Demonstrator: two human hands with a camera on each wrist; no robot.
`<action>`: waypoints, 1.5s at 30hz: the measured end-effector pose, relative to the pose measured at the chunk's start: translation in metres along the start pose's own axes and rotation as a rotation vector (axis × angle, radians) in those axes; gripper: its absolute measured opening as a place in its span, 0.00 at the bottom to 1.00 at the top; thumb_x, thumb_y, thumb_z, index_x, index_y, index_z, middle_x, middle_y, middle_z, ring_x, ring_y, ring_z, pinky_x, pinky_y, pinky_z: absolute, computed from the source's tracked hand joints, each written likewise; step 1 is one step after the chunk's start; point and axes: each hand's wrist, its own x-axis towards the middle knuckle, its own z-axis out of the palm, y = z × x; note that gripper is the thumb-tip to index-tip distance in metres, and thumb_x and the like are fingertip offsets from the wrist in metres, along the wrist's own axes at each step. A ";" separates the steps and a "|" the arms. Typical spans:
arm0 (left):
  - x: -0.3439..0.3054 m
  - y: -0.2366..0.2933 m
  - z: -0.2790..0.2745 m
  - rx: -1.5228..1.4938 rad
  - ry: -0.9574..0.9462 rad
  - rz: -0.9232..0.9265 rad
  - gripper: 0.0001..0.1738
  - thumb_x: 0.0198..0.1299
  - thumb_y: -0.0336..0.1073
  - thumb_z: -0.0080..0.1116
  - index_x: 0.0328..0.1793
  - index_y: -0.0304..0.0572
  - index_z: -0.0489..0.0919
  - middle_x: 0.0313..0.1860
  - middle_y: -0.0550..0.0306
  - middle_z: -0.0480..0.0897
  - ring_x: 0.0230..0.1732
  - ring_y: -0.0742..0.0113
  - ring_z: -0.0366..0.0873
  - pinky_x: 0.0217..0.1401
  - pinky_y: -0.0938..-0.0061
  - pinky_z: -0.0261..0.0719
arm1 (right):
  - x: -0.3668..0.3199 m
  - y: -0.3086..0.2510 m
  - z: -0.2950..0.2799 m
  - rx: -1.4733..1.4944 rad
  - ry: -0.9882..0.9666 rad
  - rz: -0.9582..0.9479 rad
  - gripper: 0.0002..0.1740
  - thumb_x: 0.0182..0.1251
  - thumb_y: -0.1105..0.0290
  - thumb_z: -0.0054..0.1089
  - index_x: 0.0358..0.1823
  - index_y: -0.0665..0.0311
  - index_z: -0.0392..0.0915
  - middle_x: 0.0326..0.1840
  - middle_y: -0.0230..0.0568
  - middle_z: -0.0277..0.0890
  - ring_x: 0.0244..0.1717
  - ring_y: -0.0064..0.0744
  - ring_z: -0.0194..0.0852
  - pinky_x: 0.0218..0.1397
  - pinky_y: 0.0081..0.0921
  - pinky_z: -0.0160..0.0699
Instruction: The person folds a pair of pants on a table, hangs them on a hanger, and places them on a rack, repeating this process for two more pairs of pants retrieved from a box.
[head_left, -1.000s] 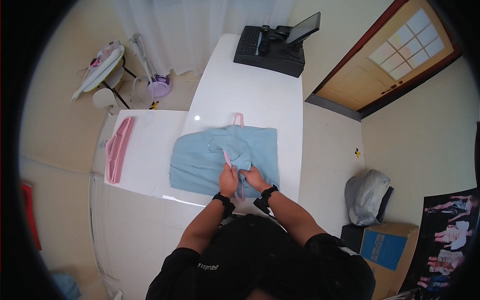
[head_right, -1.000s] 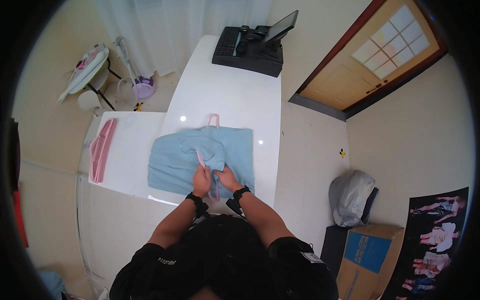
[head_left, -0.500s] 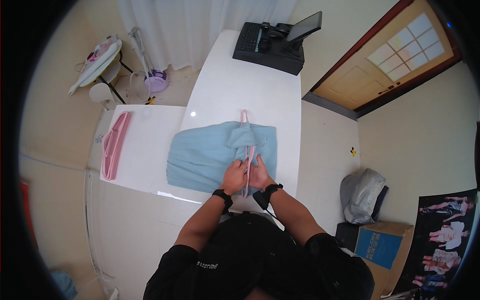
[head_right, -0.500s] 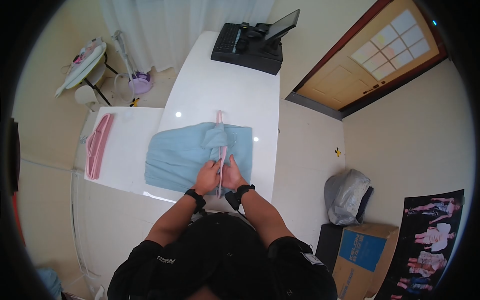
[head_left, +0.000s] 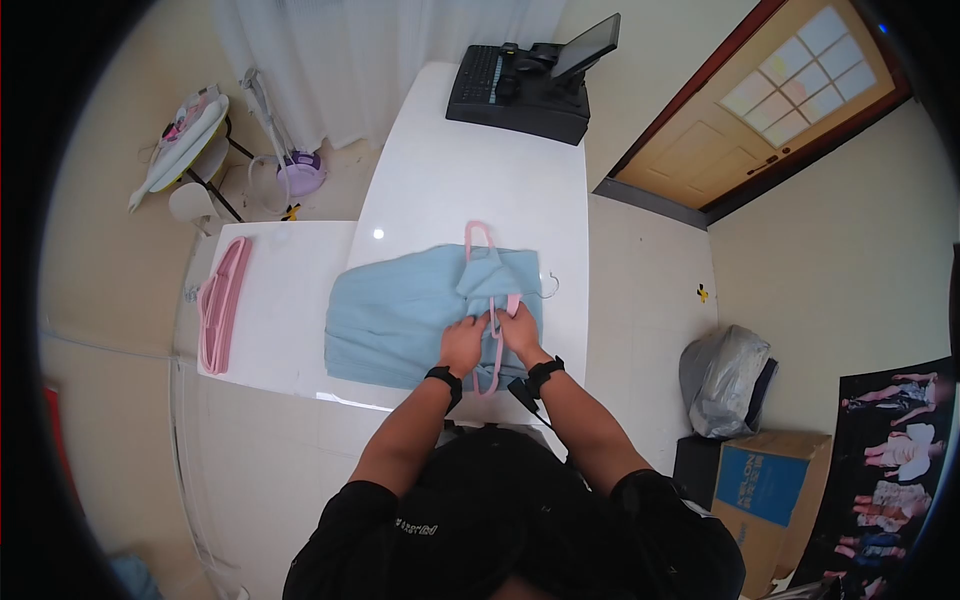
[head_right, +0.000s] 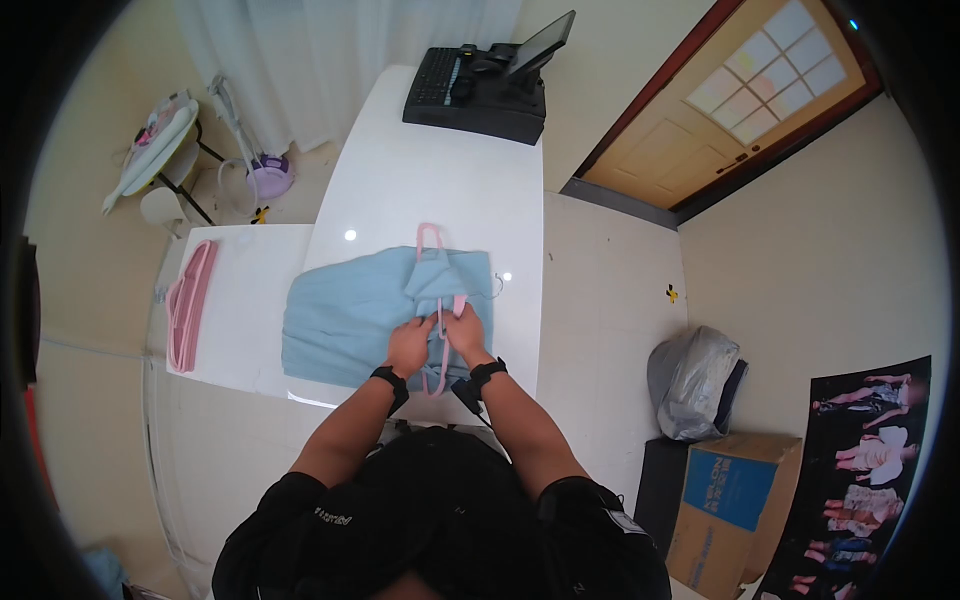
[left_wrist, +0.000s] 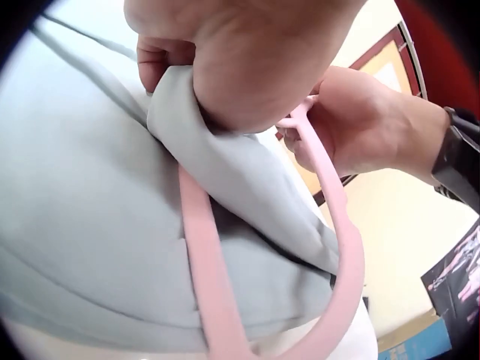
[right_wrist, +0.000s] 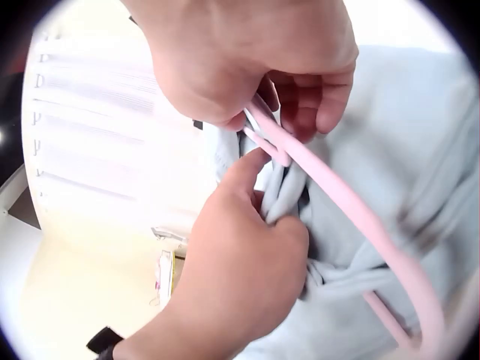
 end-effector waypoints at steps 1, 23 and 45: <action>0.002 0.002 -0.003 0.058 -0.047 -0.003 0.24 0.55 0.30 0.46 0.60 0.55 0.72 0.42 0.52 0.77 0.42 0.50 0.77 0.45 0.60 0.73 | 0.006 0.003 -0.003 -0.096 0.139 -0.031 0.19 0.61 0.57 0.54 0.35 0.70 0.74 0.31 0.44 0.78 0.30 0.37 0.78 0.32 0.35 0.76; 0.067 -0.001 -0.016 -0.717 -0.125 -0.263 0.31 0.48 0.31 0.55 0.62 0.36 0.66 0.48 0.43 0.77 0.51 0.50 0.75 0.52 0.70 0.73 | -0.003 0.005 -0.017 0.605 -0.104 0.370 0.10 0.59 0.74 0.52 0.40 0.71 0.68 0.26 0.45 0.74 0.23 0.36 0.78 0.23 0.29 0.78; 0.027 -0.005 0.026 0.020 -0.005 -0.064 0.19 0.45 0.35 0.62 0.45 0.42 0.73 0.41 0.50 0.76 0.44 0.47 0.74 0.45 0.59 0.75 | 0.002 -0.025 -0.009 0.426 -0.097 0.147 0.14 0.65 0.62 0.51 0.34 0.68 0.72 0.19 0.38 0.72 0.17 0.28 0.73 0.21 0.26 0.71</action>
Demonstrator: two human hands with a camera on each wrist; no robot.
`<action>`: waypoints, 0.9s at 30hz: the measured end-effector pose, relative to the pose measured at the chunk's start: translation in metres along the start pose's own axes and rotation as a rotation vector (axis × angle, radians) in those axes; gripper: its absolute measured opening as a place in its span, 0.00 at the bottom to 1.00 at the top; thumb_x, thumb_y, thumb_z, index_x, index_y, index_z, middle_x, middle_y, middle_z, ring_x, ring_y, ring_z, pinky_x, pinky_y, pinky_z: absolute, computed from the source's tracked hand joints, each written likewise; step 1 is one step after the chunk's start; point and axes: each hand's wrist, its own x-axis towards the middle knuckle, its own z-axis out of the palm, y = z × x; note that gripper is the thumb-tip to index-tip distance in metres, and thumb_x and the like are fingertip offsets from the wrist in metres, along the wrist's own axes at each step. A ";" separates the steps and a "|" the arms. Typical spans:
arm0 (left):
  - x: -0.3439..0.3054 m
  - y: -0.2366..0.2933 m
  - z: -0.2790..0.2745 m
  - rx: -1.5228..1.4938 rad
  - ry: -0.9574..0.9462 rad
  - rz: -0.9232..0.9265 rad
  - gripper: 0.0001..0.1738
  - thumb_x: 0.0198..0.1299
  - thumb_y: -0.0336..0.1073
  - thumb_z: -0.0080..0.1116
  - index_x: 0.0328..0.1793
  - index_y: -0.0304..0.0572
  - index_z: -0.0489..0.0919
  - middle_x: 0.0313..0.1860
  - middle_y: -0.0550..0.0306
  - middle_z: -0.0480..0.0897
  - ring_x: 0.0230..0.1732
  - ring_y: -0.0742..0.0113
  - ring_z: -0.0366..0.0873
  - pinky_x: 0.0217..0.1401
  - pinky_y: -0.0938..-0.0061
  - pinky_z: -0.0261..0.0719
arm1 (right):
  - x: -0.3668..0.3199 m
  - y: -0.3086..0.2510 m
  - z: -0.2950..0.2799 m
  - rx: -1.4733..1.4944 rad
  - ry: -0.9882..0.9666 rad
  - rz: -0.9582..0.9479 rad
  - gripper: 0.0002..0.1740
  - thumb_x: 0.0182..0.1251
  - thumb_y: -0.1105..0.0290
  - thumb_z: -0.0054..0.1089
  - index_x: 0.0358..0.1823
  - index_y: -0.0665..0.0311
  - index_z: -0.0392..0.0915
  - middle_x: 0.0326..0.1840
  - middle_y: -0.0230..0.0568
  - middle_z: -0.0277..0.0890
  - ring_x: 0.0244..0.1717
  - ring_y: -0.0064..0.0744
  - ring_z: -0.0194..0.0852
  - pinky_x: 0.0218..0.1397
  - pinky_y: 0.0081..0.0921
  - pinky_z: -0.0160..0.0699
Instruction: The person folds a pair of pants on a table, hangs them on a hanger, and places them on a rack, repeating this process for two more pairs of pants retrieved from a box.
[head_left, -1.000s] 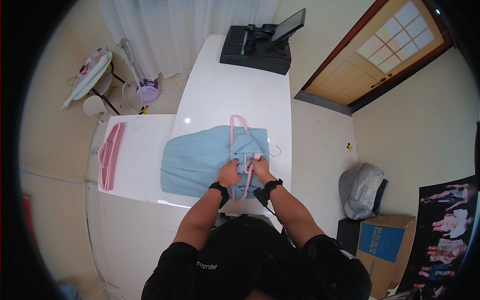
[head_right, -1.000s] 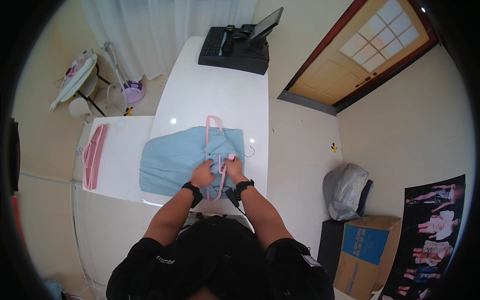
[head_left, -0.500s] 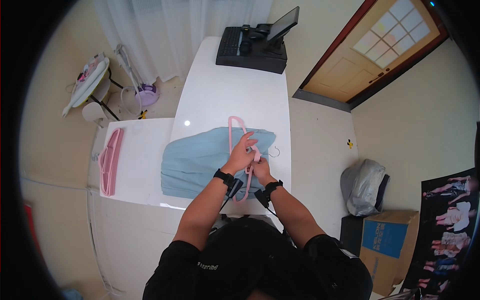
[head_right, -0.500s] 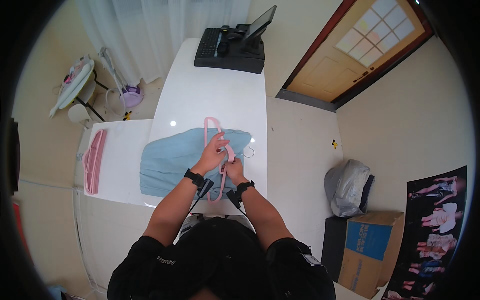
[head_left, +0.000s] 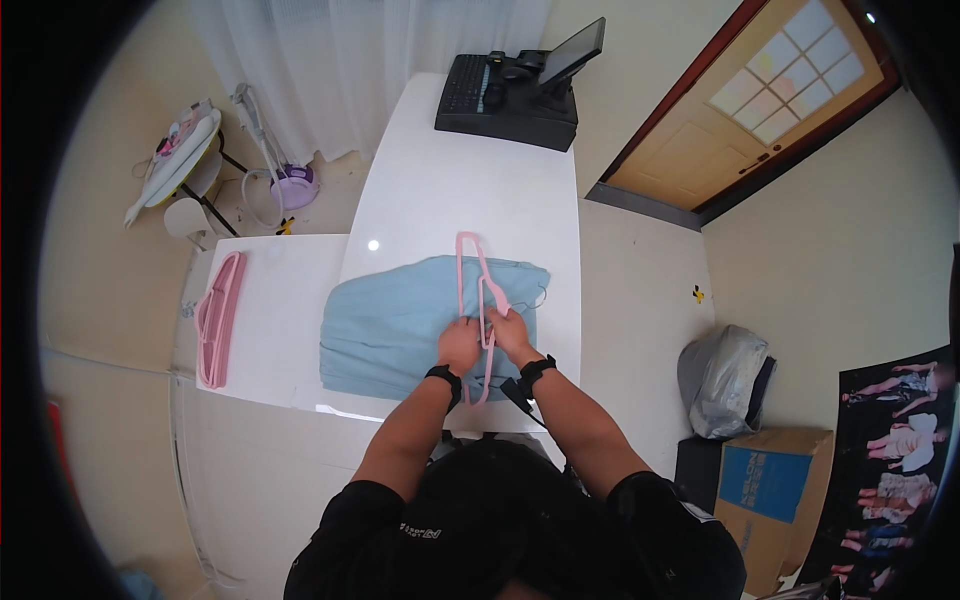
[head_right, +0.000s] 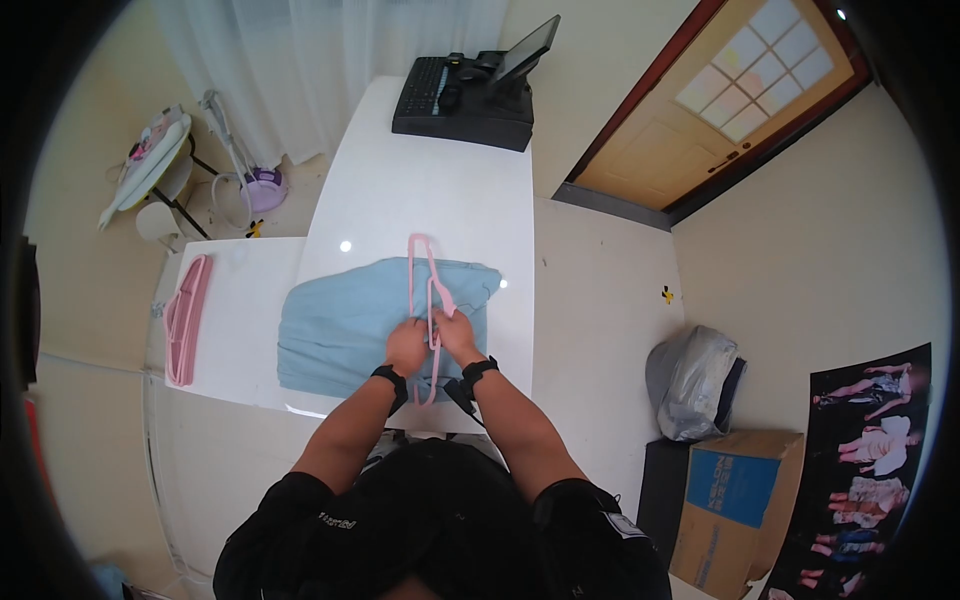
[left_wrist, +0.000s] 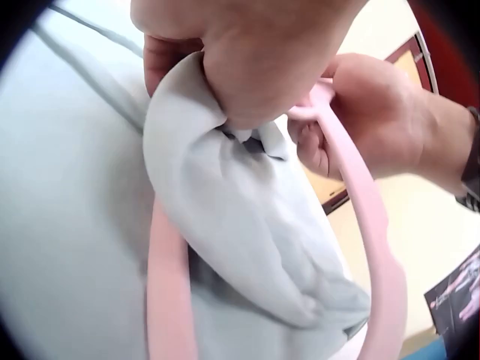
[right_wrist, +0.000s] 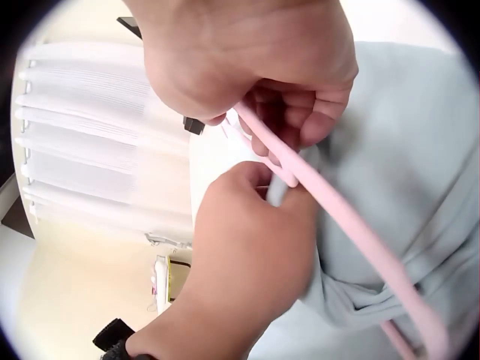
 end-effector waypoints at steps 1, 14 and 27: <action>0.001 -0.002 -0.005 -0.001 0.001 -0.001 0.19 0.45 0.35 0.62 0.45 0.42 0.73 0.41 0.50 0.76 0.44 0.47 0.74 0.45 0.59 0.75 | 0.001 -0.001 0.002 -0.008 0.017 0.026 0.14 0.67 0.61 0.49 0.33 0.66 0.71 0.17 0.35 0.69 0.16 0.27 0.70 0.19 0.25 0.70; -0.113 -0.149 -0.060 -1.763 0.764 -0.864 0.25 0.61 0.40 0.47 0.61 0.31 0.64 0.54 0.46 0.73 0.52 0.58 0.72 0.55 0.72 0.69 | 0.015 0.003 -0.017 -0.021 0.110 0.046 0.19 0.68 0.57 0.47 0.34 0.68 0.75 0.17 0.38 0.71 0.16 0.29 0.70 0.22 0.29 0.69; -0.093 -0.154 -0.132 -0.123 0.487 -0.731 0.39 0.40 0.41 0.67 0.60 0.37 0.65 0.51 0.42 0.70 0.52 0.44 0.69 0.51 0.57 0.74 | 0.016 0.016 -0.018 0.082 0.092 0.030 0.17 0.68 0.58 0.49 0.26 0.63 0.67 0.15 0.35 0.64 0.12 0.29 0.65 0.15 0.27 0.63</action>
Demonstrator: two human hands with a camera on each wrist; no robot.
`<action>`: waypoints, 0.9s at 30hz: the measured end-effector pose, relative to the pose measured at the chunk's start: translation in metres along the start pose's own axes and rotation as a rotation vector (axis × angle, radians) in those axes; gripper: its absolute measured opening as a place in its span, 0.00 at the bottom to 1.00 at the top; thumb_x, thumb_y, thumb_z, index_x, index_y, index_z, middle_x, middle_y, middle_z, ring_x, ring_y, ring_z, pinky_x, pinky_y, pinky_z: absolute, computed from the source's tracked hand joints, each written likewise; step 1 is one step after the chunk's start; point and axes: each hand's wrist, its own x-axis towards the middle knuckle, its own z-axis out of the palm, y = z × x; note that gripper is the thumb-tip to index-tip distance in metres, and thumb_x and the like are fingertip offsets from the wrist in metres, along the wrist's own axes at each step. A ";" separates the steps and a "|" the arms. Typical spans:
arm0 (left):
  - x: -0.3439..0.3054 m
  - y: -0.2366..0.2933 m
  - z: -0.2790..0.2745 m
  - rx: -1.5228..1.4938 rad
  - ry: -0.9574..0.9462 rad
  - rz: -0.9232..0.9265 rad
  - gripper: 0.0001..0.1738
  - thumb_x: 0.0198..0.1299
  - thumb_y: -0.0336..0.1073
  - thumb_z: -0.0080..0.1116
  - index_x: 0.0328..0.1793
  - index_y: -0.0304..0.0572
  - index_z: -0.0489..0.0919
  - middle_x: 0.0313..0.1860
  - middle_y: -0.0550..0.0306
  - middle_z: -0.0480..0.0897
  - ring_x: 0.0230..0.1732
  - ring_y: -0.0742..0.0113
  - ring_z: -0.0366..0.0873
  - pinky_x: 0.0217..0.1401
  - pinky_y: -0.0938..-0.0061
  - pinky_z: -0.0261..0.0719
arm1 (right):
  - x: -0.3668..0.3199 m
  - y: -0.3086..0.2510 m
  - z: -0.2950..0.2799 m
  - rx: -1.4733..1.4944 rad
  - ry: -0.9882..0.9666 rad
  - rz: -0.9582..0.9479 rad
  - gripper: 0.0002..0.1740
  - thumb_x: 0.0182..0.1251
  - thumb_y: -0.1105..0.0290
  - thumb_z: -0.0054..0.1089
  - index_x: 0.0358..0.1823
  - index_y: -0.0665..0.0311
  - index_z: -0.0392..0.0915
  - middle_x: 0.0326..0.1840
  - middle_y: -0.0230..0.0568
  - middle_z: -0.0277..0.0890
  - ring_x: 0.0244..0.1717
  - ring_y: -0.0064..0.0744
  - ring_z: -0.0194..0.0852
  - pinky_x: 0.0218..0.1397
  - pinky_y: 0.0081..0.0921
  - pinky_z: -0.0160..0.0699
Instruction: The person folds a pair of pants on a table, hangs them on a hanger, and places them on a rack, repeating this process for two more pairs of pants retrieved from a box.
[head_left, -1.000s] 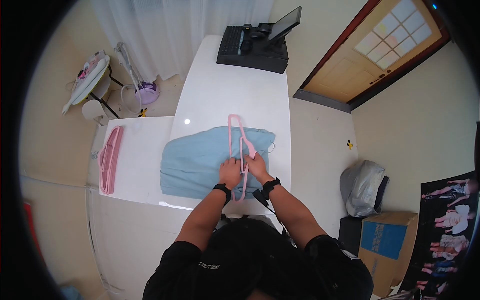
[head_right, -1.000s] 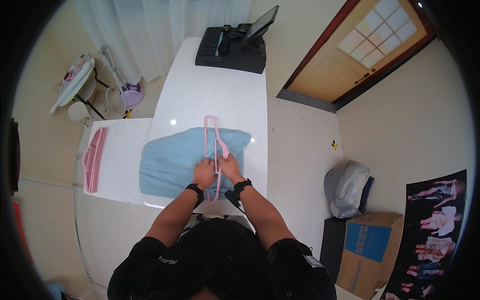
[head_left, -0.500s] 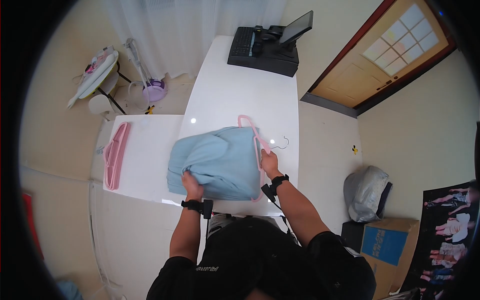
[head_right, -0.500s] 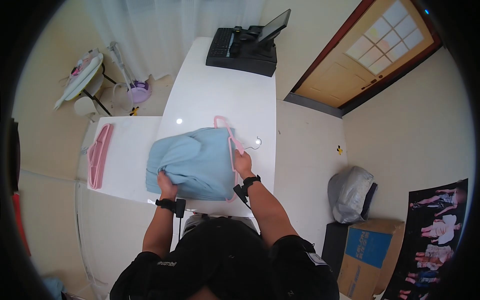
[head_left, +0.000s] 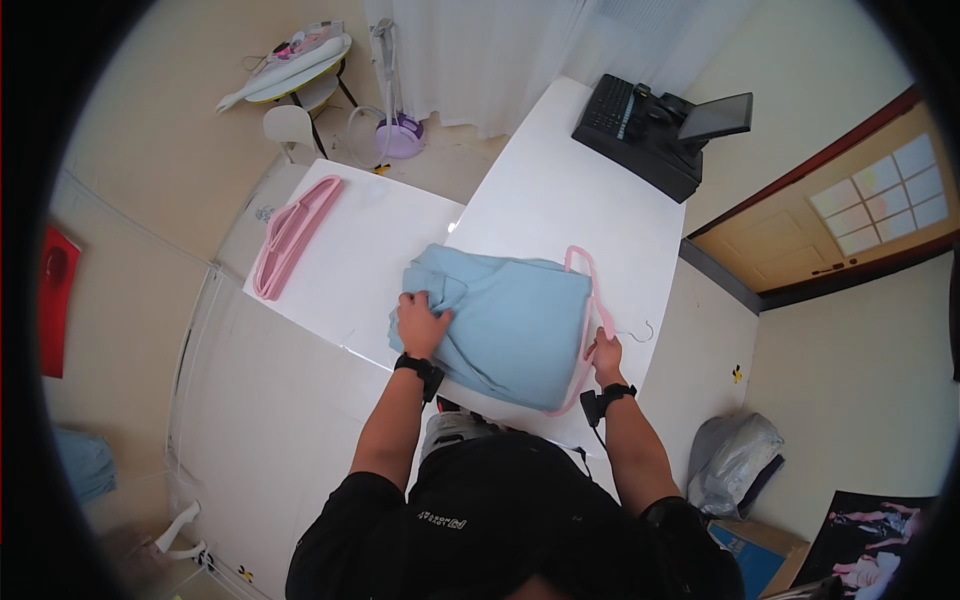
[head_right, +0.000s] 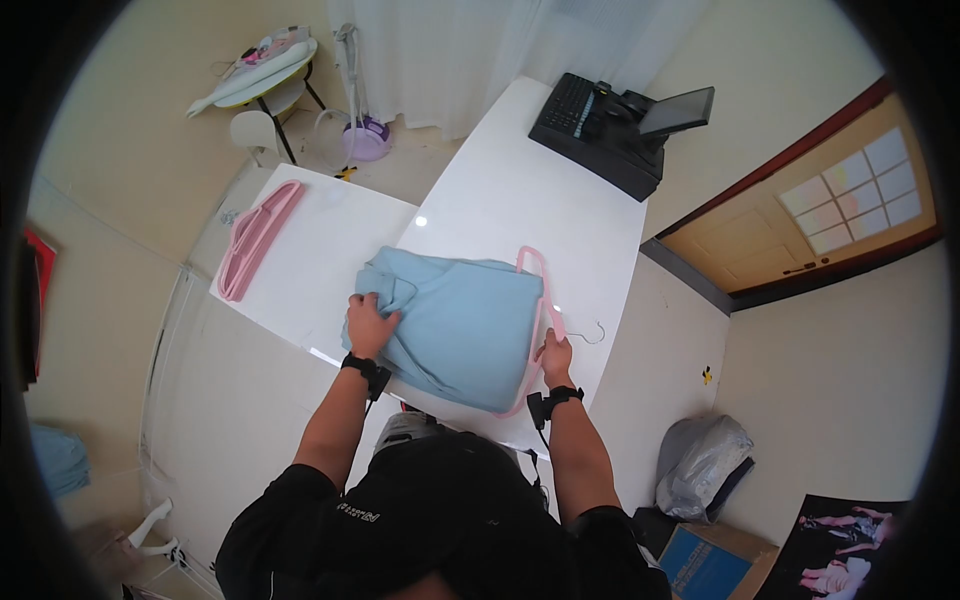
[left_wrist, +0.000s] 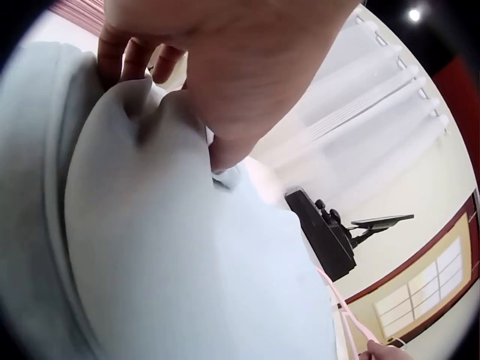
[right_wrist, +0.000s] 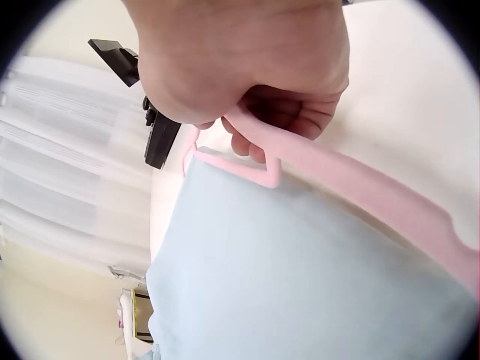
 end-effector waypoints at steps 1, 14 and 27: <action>0.007 -0.002 0.003 0.091 -0.108 0.011 0.36 0.40 0.40 0.67 0.58 0.40 0.68 0.52 0.46 0.69 0.53 0.47 0.69 0.51 0.58 0.74 | -0.001 -0.001 0.000 -0.008 -0.010 -0.004 0.17 0.68 0.58 0.49 0.26 0.63 0.67 0.15 0.35 0.64 0.12 0.29 0.65 0.15 0.27 0.63; -0.022 -0.148 0.025 -1.082 0.191 -0.723 0.20 0.54 0.33 0.51 0.54 0.34 0.70 0.30 0.60 0.73 0.30 0.70 0.70 0.35 0.73 0.72 | -0.010 -0.015 0.007 0.012 0.039 0.084 0.15 0.68 0.59 0.47 0.30 0.64 0.66 0.15 0.34 0.62 0.13 0.27 0.63 0.15 0.24 0.63; -0.009 -0.169 0.027 -1.528 -0.207 -0.727 0.18 0.64 0.37 0.50 0.56 0.36 0.70 0.45 0.53 0.79 0.46 0.63 0.76 0.50 0.71 0.74 | -0.022 -0.047 0.012 -0.016 0.022 -0.005 0.14 0.68 0.61 0.47 0.29 0.64 0.65 0.14 0.33 0.61 0.10 0.25 0.59 0.13 0.23 0.60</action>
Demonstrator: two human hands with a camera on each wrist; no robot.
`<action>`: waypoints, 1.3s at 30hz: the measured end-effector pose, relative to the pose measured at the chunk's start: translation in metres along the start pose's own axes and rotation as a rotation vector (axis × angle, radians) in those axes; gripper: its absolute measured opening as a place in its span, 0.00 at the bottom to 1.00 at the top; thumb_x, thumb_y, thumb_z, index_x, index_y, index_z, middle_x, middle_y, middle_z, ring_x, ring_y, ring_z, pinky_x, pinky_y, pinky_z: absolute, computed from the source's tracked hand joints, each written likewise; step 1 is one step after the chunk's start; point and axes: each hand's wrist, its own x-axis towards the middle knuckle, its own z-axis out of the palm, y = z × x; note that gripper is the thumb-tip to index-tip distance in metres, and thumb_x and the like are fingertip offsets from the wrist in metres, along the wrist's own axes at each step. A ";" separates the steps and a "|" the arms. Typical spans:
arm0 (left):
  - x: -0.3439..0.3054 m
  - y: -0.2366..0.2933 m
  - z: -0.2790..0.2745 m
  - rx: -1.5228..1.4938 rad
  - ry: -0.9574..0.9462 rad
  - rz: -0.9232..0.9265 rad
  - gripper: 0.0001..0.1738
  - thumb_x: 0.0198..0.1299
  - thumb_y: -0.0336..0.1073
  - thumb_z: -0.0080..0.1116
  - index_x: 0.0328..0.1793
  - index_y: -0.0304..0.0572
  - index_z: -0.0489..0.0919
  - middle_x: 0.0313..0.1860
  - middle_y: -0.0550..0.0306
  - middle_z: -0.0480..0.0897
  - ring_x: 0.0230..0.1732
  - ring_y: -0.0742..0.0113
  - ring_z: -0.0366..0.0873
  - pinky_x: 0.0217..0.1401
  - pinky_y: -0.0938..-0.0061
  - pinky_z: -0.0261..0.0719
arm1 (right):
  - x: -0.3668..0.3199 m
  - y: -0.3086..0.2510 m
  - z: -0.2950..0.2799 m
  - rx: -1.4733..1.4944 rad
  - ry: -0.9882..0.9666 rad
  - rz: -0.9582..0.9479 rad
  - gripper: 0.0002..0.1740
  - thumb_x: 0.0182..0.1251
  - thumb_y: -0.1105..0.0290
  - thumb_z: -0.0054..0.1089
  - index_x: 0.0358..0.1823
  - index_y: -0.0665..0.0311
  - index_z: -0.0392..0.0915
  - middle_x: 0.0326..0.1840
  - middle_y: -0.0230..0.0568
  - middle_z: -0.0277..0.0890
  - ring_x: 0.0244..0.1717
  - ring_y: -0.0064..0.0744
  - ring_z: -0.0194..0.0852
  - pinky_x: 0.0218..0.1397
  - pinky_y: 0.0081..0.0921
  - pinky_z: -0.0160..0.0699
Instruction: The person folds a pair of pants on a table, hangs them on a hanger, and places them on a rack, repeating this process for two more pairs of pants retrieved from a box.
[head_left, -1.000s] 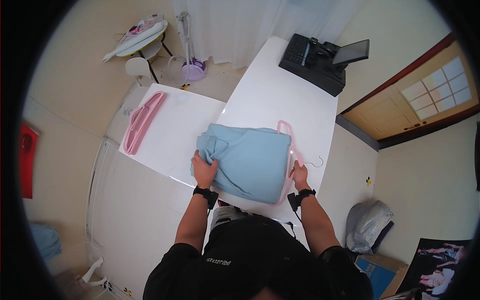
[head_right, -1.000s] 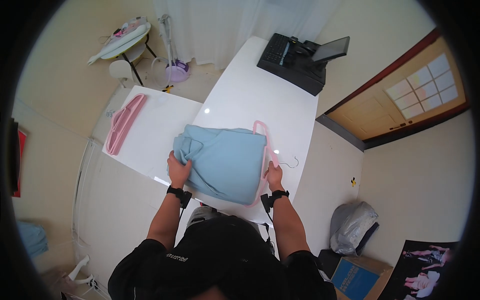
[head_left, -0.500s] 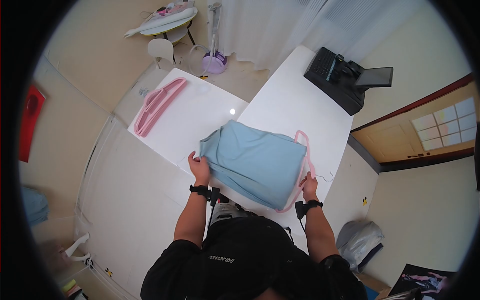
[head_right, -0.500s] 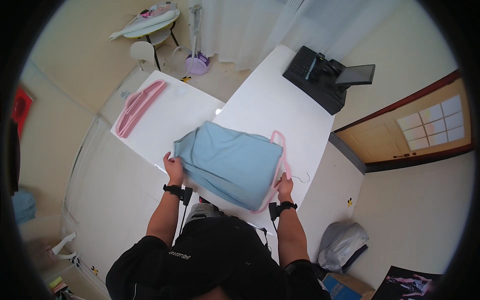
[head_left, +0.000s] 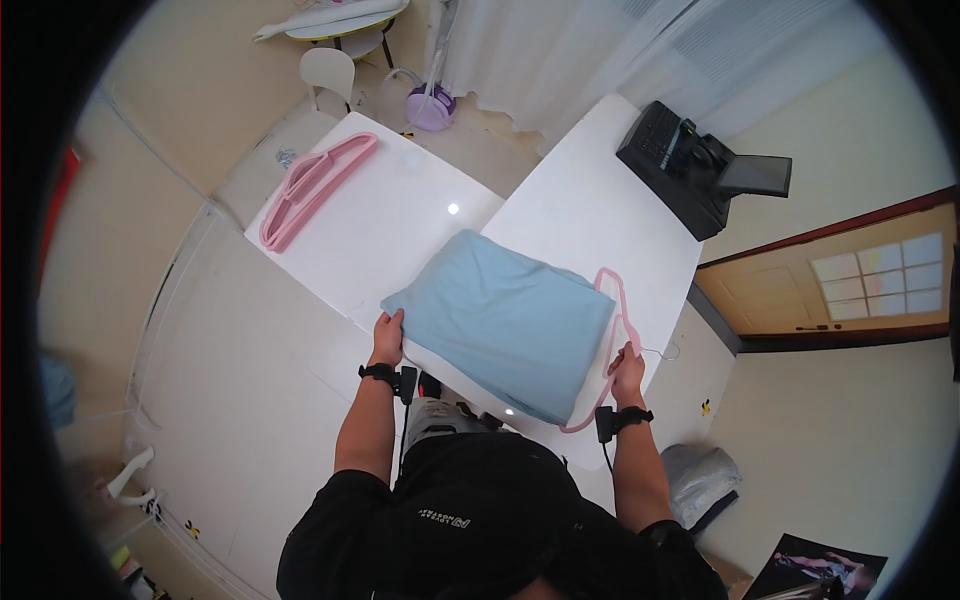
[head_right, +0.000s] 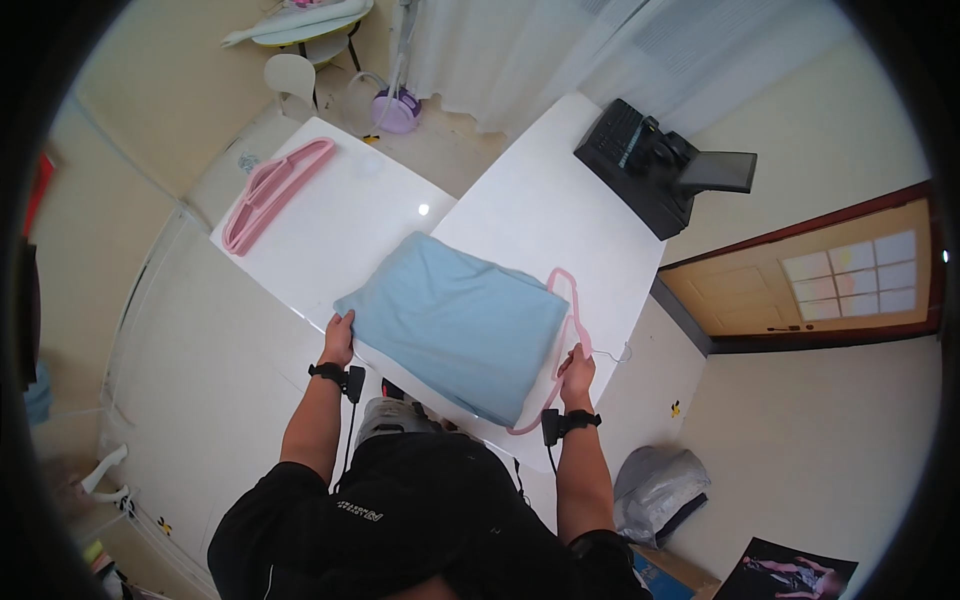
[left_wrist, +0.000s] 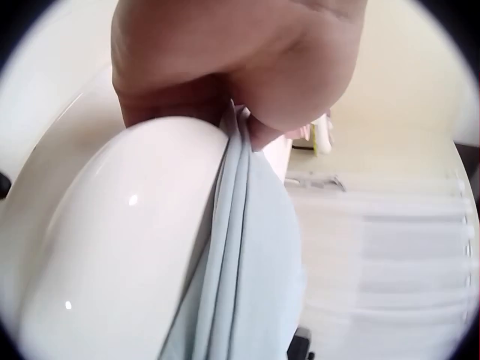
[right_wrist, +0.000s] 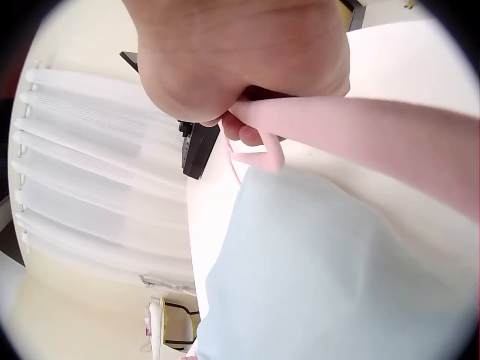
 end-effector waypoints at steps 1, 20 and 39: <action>0.008 0.004 -0.008 0.255 0.069 0.105 0.15 0.63 0.36 0.50 0.53 0.35 0.73 0.41 0.55 0.79 0.42 0.67 0.76 0.46 0.73 0.74 | -0.002 -0.003 0.002 0.019 0.020 -0.002 0.14 0.68 0.61 0.47 0.29 0.64 0.65 0.13 0.33 0.60 0.10 0.25 0.58 0.12 0.22 0.60; 0.001 0.003 -0.020 0.198 0.166 0.238 0.10 0.64 0.37 0.51 0.43 0.36 0.75 0.33 0.60 0.78 0.33 0.71 0.75 0.36 0.74 0.76 | -0.081 -0.109 0.031 0.069 0.098 -0.199 0.14 0.69 0.62 0.46 0.28 0.64 0.66 0.13 0.29 0.60 0.10 0.21 0.55 0.13 0.21 0.56; -0.125 -0.054 -0.123 0.539 0.307 0.283 0.10 0.62 0.38 0.54 0.40 0.38 0.76 0.28 0.57 0.79 0.25 0.68 0.78 0.22 0.77 0.71 | -0.250 -0.167 -0.003 -0.172 -0.279 -0.639 0.14 0.68 0.62 0.48 0.32 0.67 0.69 0.15 0.33 0.65 0.13 0.23 0.62 0.17 0.22 0.64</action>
